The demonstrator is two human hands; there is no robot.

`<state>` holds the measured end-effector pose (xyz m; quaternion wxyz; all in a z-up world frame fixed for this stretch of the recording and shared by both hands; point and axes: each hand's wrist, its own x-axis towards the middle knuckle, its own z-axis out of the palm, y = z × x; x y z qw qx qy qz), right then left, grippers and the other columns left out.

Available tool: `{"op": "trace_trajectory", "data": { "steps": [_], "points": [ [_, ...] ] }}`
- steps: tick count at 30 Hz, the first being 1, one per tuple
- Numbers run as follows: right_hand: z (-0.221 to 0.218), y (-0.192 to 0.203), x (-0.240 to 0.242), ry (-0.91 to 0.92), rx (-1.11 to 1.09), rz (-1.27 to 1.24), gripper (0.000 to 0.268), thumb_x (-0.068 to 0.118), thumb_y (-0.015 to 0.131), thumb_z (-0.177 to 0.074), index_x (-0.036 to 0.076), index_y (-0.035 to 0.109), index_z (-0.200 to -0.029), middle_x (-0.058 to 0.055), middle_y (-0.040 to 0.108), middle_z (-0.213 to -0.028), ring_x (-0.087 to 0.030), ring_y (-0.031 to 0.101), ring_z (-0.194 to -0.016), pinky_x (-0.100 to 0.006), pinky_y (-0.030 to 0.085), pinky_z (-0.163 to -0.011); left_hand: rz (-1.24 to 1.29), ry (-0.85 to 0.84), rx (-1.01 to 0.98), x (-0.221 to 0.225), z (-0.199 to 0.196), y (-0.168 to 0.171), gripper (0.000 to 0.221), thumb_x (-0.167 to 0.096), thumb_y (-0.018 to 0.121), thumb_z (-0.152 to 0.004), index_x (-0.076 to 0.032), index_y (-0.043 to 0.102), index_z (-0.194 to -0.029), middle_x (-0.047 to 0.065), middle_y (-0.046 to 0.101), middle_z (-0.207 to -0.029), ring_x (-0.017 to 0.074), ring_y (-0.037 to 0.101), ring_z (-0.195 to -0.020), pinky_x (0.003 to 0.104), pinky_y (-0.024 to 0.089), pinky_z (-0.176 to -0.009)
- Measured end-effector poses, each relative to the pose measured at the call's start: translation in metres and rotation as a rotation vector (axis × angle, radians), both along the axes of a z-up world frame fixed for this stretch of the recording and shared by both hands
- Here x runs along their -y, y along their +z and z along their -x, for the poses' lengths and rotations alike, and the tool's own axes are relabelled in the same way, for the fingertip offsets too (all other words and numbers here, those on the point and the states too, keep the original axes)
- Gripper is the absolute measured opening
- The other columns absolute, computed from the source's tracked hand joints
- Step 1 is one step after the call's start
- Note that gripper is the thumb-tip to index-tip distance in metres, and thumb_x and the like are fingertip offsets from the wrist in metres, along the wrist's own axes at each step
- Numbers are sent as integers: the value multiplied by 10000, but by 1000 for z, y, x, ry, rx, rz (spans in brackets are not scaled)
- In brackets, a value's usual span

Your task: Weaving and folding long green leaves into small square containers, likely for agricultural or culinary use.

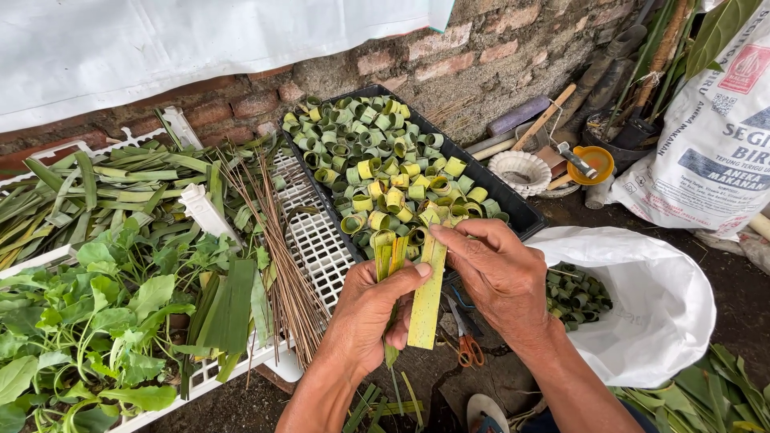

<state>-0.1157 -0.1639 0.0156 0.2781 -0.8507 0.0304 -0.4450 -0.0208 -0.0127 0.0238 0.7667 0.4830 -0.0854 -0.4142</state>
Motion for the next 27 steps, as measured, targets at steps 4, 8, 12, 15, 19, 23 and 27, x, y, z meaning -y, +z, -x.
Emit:
{"op": "trace_trajectory", "data": {
  "steps": [4,8,12,15,19,23,27],
  "points": [
    [0,3,0,-10,-36,15,376,-76,777,-803,131,780,-1117,-13,680,-1025,-49,509,-598,-214,401,-491,-15,-9,2,0,-1,0,194,-42,768,-862,55,659,-733,58,513,-424,99,367,-255,255,264,-213],
    [-1,1,1,-24,-41,-45,336,-98,746,-820,116,784,-1076,-38,640,-1105,-51,471,-625,-208,384,-501,-28,-89,34,-1,-2,-1,167,-28,787,-846,91,675,-811,78,553,-438,108,430,-264,236,309,-216],
    [1,14,-3,-29,-55,-216,315,-117,684,-831,67,770,-1073,-55,740,-1009,-46,476,-532,-209,344,-446,-156,-168,148,0,0,6,176,47,805,-808,134,702,-922,135,598,-504,123,476,-306,224,332,-224],
    [0,14,-3,40,-91,-434,223,-42,710,-865,35,776,-1064,-66,745,-913,-67,516,-597,-199,370,-500,-255,-123,210,6,2,8,116,45,714,-896,142,717,-960,204,737,-643,117,366,-253,221,299,-231],
    [0,10,-8,35,-142,-696,187,-11,732,-872,6,800,-1045,-24,744,-856,-62,494,-614,-208,372,-519,-267,0,126,6,4,15,209,24,647,-861,163,687,-1011,335,810,-963,99,343,-241,235,318,-223],
    [-1,2,-8,175,-220,-819,206,3,734,-874,10,803,-1068,-19,708,-768,-58,487,-602,-208,377,-527,-187,114,173,9,0,3,278,-35,661,-917,83,733,-1158,203,743,-921,94,395,-285,230,356,-220],
    [-1,5,-11,225,-244,-685,177,11,731,-888,18,794,-1053,-14,633,-940,-67,432,-660,-234,358,-570,-131,160,259,10,-3,-7,599,-5,661,-899,25,524,-1481,115,669,-816,81,413,-331,226,367,-232]
  ]
}}
